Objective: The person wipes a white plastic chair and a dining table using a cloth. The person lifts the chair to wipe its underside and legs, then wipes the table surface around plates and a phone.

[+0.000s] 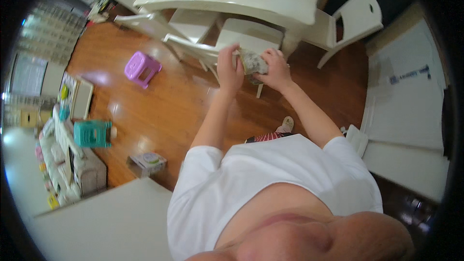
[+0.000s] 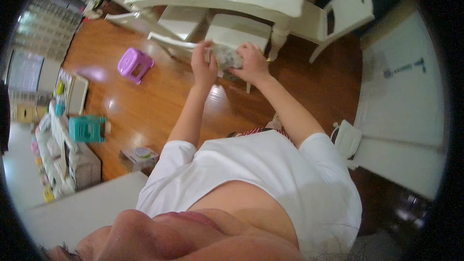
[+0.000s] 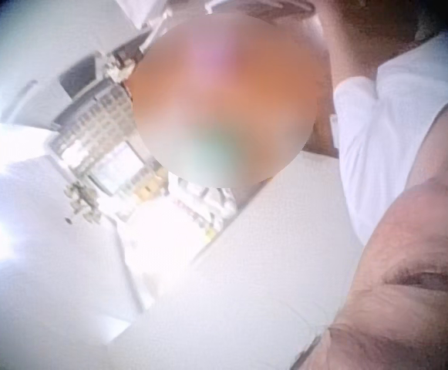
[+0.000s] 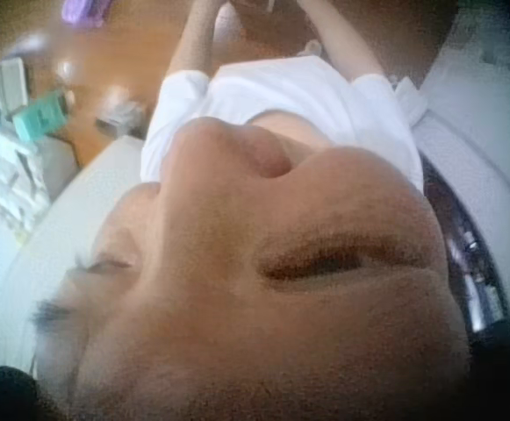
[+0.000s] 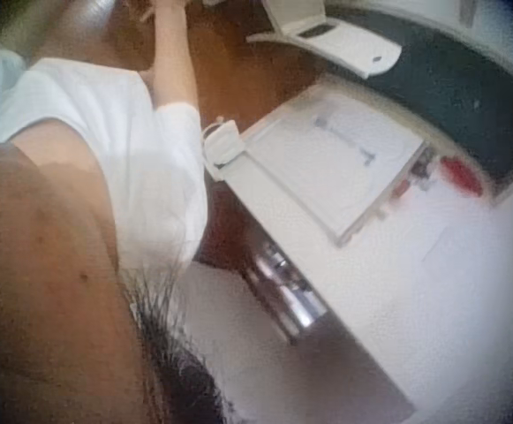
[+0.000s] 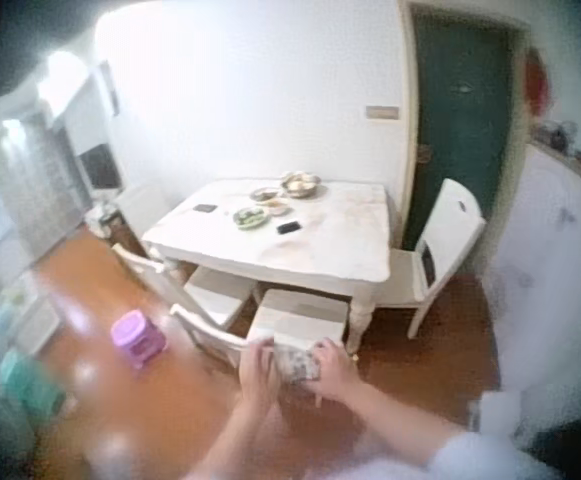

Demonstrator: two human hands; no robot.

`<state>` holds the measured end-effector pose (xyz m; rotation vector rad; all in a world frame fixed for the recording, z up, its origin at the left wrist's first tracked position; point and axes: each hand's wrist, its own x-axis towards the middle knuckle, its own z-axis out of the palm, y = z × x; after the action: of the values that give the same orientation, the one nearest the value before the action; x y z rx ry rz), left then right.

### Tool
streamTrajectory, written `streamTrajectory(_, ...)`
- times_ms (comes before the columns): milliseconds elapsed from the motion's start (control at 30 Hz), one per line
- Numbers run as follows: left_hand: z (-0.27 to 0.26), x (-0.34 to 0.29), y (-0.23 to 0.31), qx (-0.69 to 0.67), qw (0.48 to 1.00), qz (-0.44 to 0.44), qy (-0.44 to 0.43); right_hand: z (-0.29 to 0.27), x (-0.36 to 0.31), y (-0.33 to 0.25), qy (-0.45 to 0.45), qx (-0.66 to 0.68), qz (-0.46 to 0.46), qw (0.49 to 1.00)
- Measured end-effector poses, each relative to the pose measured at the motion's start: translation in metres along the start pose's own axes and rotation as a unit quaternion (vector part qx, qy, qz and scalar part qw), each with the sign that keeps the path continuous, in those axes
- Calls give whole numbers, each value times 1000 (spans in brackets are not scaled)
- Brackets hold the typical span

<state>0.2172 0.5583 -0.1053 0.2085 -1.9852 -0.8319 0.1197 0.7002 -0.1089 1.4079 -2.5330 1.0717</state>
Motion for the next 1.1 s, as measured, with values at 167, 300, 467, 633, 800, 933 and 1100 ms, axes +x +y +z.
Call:
streamTrajectory(167,-126,-167,60,-64,905,-358,-222,3,-3,-4,18,-18,-12,1000)
streamTrajectory(300,-189,-214,136,-126,730,-640,-202,10,-4,-4,35,-31,-25,999)
streamTrajectory(467,-216,-224,169,-150,704,-664,-204,10,-4,-1,51,-43,-29,997)
streamTrajectory(633,-239,-244,184,-154,706,-668,-179,14,-4,-1,55,-48,-34,997)
streamTrajectory(800,-239,-268,176,-135,744,-635,-156,18,-5,1,74,-69,-37,994)
streamTrajectory(933,-215,-285,162,-99,806,-565,-148,16,-3,2,64,-83,-43,994)
streamTrajectory(1100,-179,-279,148,-76,847,-507,-139,16,-1,3,48,-76,-37,995)
